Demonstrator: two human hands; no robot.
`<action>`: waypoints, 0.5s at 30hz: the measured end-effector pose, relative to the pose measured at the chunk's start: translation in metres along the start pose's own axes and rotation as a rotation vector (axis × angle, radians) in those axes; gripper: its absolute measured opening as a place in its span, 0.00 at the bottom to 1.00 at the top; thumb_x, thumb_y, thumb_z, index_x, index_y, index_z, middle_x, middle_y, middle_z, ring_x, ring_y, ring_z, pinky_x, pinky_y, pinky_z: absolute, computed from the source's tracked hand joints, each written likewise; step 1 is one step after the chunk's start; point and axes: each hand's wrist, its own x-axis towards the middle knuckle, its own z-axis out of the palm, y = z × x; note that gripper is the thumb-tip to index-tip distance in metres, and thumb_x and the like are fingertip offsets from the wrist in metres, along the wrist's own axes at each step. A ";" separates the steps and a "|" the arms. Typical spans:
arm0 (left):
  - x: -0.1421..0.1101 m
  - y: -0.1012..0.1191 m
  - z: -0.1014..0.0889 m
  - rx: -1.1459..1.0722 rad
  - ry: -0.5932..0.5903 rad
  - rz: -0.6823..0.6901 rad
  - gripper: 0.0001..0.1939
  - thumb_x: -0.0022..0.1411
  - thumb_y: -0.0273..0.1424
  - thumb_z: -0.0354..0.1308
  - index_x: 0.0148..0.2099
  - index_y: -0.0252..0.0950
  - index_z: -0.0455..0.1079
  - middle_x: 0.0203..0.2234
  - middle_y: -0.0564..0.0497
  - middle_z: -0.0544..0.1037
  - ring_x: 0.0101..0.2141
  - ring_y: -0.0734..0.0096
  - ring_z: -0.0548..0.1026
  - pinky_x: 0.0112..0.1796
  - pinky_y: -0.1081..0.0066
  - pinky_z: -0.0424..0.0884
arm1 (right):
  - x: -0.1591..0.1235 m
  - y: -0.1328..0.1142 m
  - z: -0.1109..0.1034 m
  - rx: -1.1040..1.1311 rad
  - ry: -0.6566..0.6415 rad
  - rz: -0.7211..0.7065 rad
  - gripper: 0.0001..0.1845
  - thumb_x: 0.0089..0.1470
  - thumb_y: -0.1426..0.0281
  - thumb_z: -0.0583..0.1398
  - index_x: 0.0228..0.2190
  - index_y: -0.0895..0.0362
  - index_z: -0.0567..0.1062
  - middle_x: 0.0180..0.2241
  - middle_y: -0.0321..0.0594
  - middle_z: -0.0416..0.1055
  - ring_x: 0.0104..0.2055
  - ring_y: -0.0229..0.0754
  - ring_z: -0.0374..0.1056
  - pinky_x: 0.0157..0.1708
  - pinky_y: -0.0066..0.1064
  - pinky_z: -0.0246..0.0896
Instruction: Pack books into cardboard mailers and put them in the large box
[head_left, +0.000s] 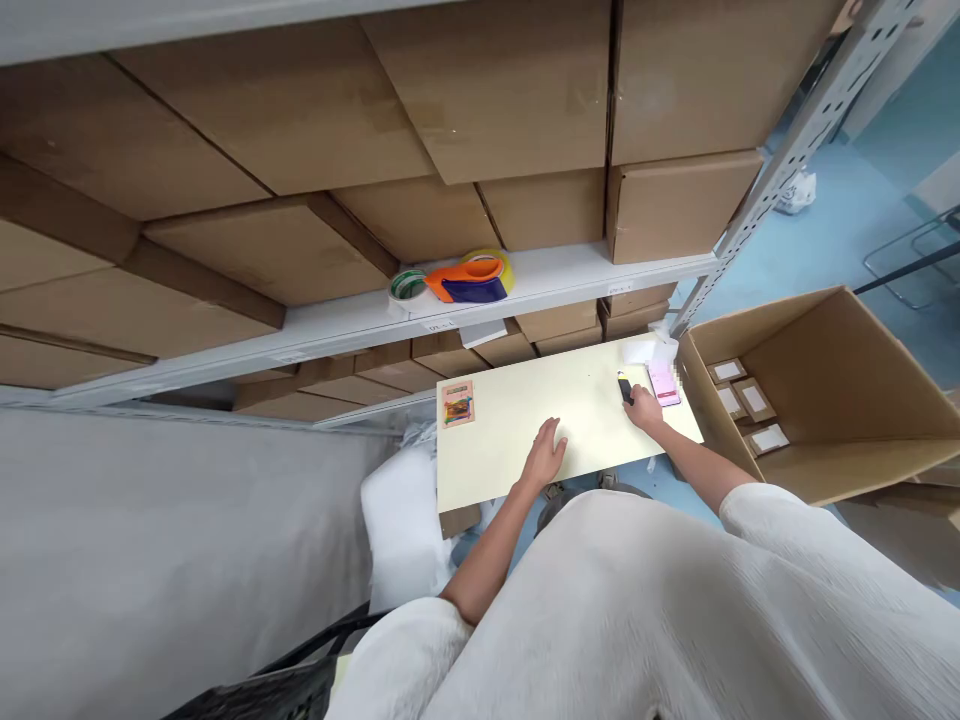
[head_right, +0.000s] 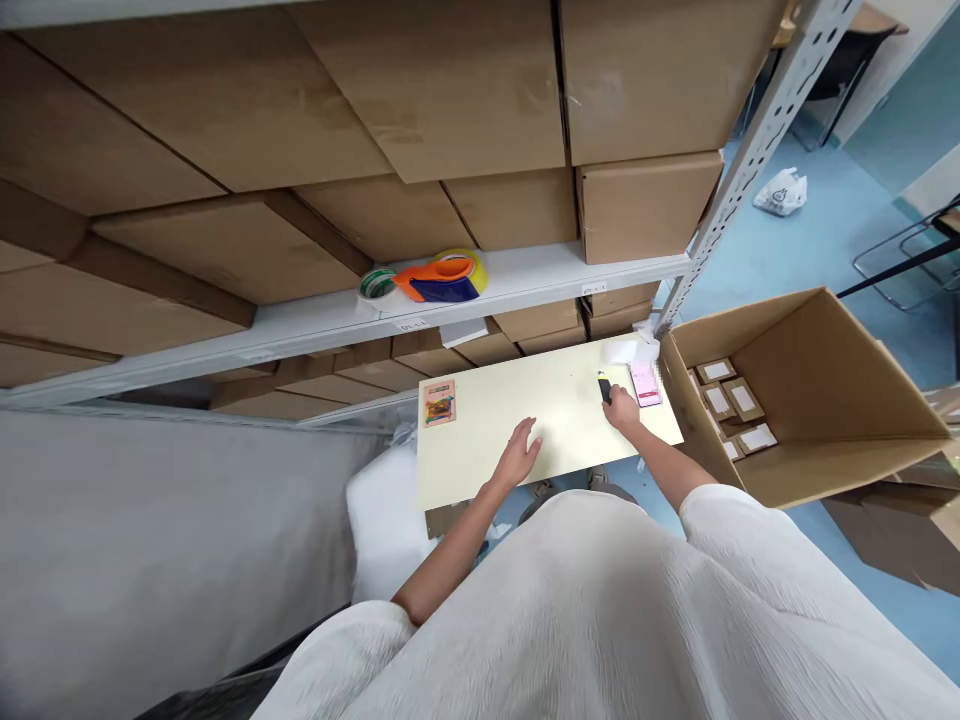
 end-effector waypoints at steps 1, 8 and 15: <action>-0.002 0.000 0.001 -0.004 -0.009 -0.006 0.30 0.79 0.41 0.49 0.78 0.41 0.59 0.77 0.39 0.61 0.75 0.54 0.61 0.73 0.50 0.62 | 0.000 0.005 0.005 -0.008 -0.019 0.013 0.10 0.69 0.67 0.61 0.49 0.54 0.70 0.53 0.53 0.75 0.50 0.53 0.76 0.41 0.37 0.65; -0.010 -0.003 0.006 0.013 -0.029 -0.025 0.30 0.78 0.40 0.49 0.78 0.43 0.58 0.77 0.41 0.62 0.74 0.54 0.64 0.71 0.50 0.65 | 0.004 0.027 0.026 -0.039 -0.086 0.057 0.15 0.70 0.67 0.60 0.55 0.56 0.68 0.55 0.57 0.72 0.53 0.57 0.75 0.45 0.40 0.68; -0.015 -0.006 0.004 0.001 -0.036 -0.040 0.30 0.79 0.40 0.48 0.77 0.42 0.60 0.76 0.40 0.63 0.74 0.55 0.65 0.71 0.52 0.65 | 0.005 0.033 0.028 -0.129 -0.118 0.011 0.20 0.70 0.68 0.59 0.60 0.58 0.68 0.57 0.60 0.71 0.58 0.59 0.73 0.46 0.41 0.69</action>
